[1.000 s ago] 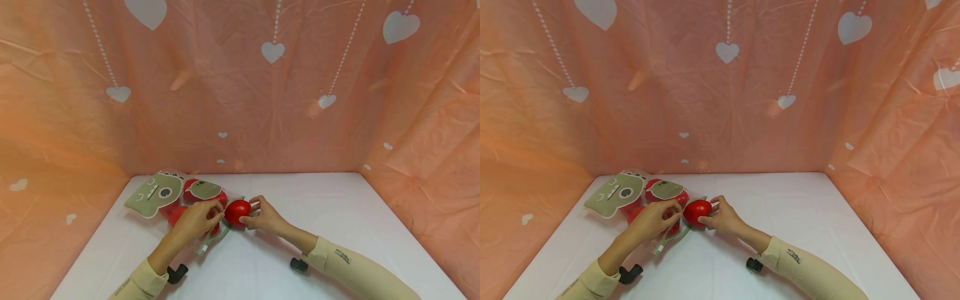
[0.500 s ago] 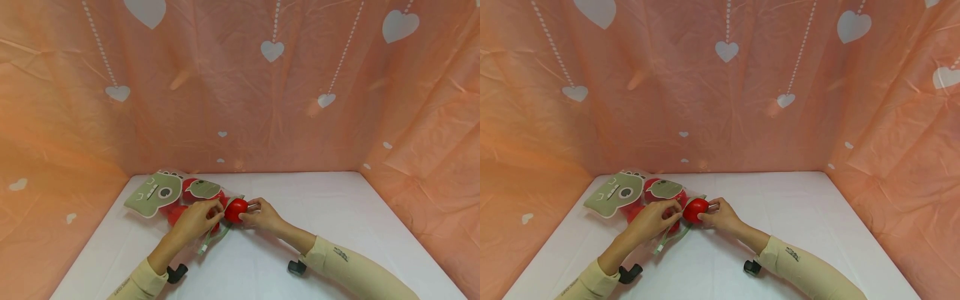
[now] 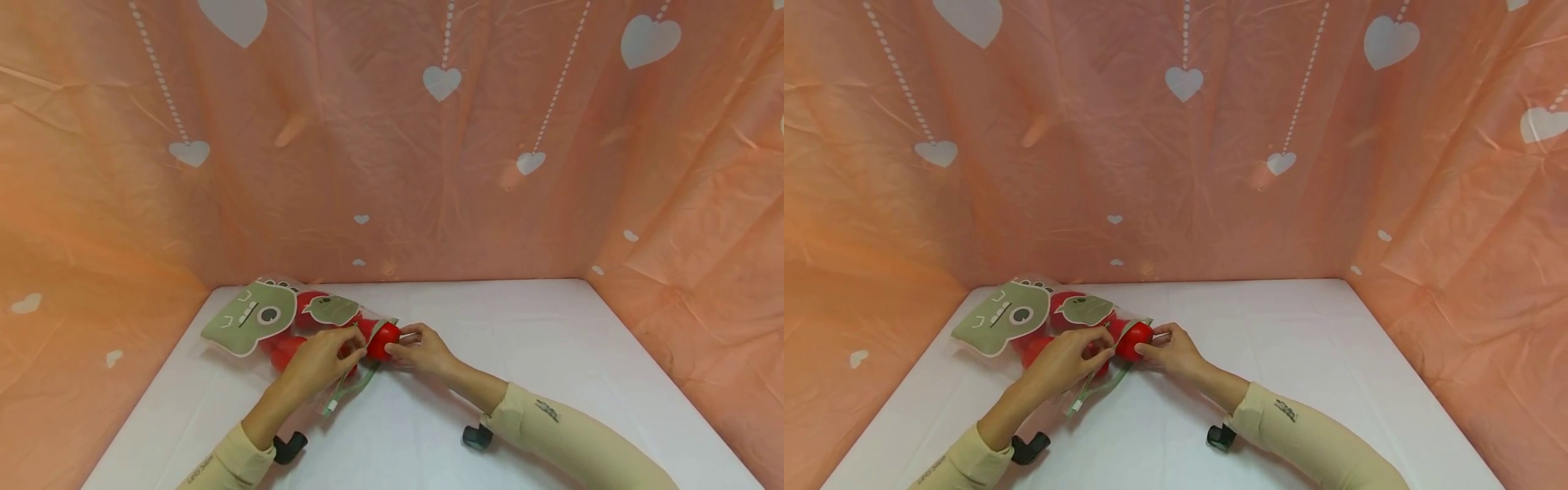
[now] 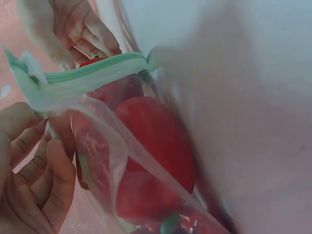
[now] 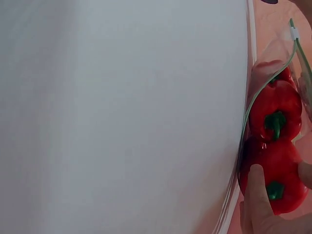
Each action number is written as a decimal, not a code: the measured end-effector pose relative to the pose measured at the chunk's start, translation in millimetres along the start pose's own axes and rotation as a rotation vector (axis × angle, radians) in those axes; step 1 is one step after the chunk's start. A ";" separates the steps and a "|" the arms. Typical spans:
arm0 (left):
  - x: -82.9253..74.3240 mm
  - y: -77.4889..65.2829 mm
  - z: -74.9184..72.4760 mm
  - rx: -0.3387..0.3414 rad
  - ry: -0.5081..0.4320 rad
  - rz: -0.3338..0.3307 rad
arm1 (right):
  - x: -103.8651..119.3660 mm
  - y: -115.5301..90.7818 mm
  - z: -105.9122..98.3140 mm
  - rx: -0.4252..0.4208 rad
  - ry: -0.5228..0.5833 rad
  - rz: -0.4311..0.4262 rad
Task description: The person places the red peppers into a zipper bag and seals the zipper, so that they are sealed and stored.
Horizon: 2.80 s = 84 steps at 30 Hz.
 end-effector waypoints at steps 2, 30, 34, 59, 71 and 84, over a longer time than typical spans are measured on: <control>-0.1 0.0 -0.2 0.000 0.003 -0.001 | 0.0 0.3 0.7 -0.003 -0.003 -0.001; -0.4 -2.7 -2.8 0.005 0.016 -0.036 | 1.7 12.1 15.1 -0.049 0.200 -0.062; -1.8 -2.4 -4.0 -0.007 0.025 -0.018 | 4.4 15.1 15.8 -0.045 0.197 -0.094; -3.2 -0.4 -4.5 -0.029 0.043 0.030 | 11.0 27.3 19.8 -0.077 0.147 -0.122; -1.1 -1.7 -3.4 -0.020 0.047 0.002 | 8.1 34.9 24.6 -0.041 0.123 -0.095; 5.3 -9.7 0.1 0.015 0.016 -0.061 | -0.9 31.2 21.6 0.072 0.102 -0.019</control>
Point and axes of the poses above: each hand's wrist, its own y-axis towards the middle knuckle, its own z-axis out of the palm, x = y × z, the point moved 10 cm from there along y, towards the middle knuckle, and after that the axes turned 8 degrees about x, right-handed, at the moved point
